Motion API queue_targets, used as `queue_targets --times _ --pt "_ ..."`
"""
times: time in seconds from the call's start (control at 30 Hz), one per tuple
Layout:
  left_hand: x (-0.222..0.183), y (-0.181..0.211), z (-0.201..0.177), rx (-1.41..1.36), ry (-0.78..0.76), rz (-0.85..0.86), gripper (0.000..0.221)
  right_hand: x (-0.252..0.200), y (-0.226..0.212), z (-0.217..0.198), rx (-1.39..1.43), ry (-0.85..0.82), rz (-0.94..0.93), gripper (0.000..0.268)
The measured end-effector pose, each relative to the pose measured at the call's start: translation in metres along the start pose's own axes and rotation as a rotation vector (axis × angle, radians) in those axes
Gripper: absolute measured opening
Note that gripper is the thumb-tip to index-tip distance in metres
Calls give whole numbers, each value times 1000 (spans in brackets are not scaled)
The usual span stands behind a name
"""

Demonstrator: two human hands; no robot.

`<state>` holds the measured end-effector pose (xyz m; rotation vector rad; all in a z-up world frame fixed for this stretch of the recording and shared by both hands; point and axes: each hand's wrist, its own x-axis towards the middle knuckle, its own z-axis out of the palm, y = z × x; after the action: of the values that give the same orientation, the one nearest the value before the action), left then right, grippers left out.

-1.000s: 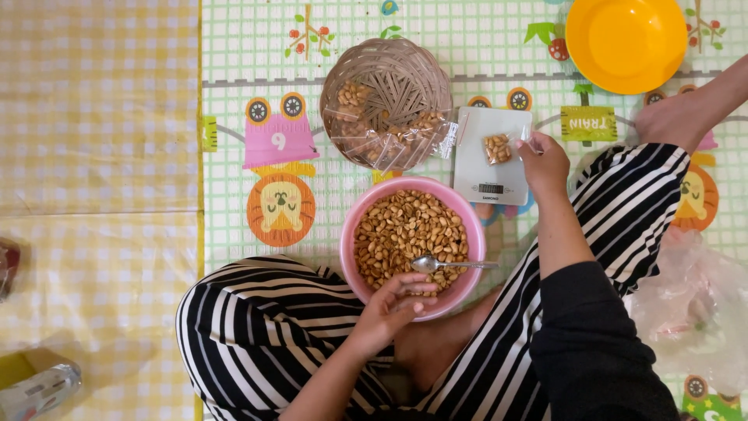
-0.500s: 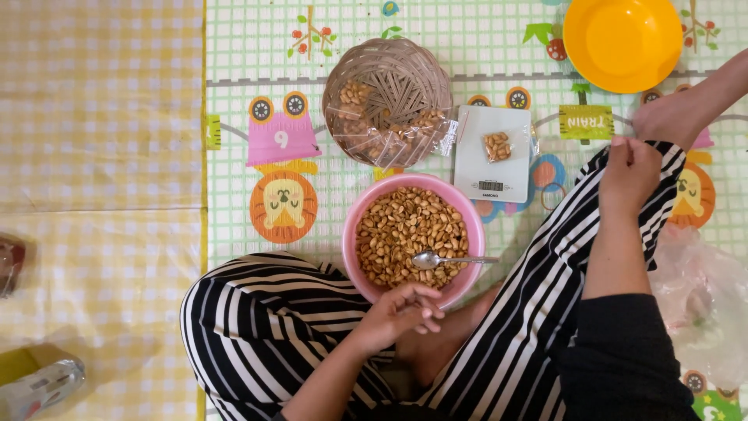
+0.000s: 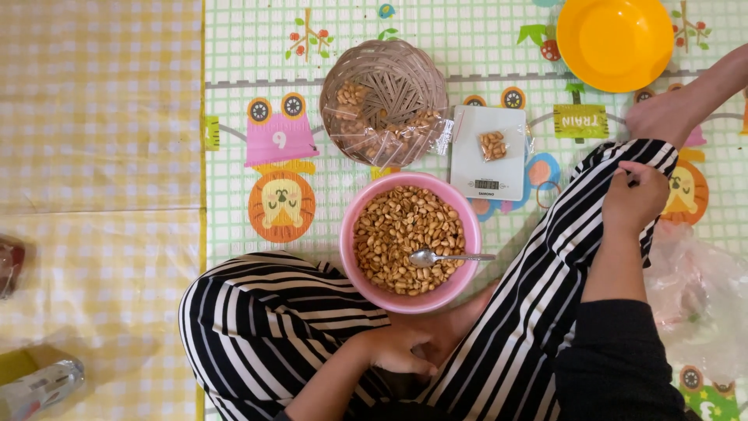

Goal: Scooping peanuts from a bowl into small plastic bags and weighing them on a digital scale.

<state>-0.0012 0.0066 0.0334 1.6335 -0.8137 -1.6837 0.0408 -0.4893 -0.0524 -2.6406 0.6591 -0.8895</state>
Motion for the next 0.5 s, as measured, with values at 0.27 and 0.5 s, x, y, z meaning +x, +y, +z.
queue_targets --times 0.27,0.5 --pt "3 -3 2 -25 -7 -14 57 1 -9 0 -99 4 -40 13" --pt "0 3 -2 1 -19 -31 66 0 -32 3 -382 -88 -25 13"
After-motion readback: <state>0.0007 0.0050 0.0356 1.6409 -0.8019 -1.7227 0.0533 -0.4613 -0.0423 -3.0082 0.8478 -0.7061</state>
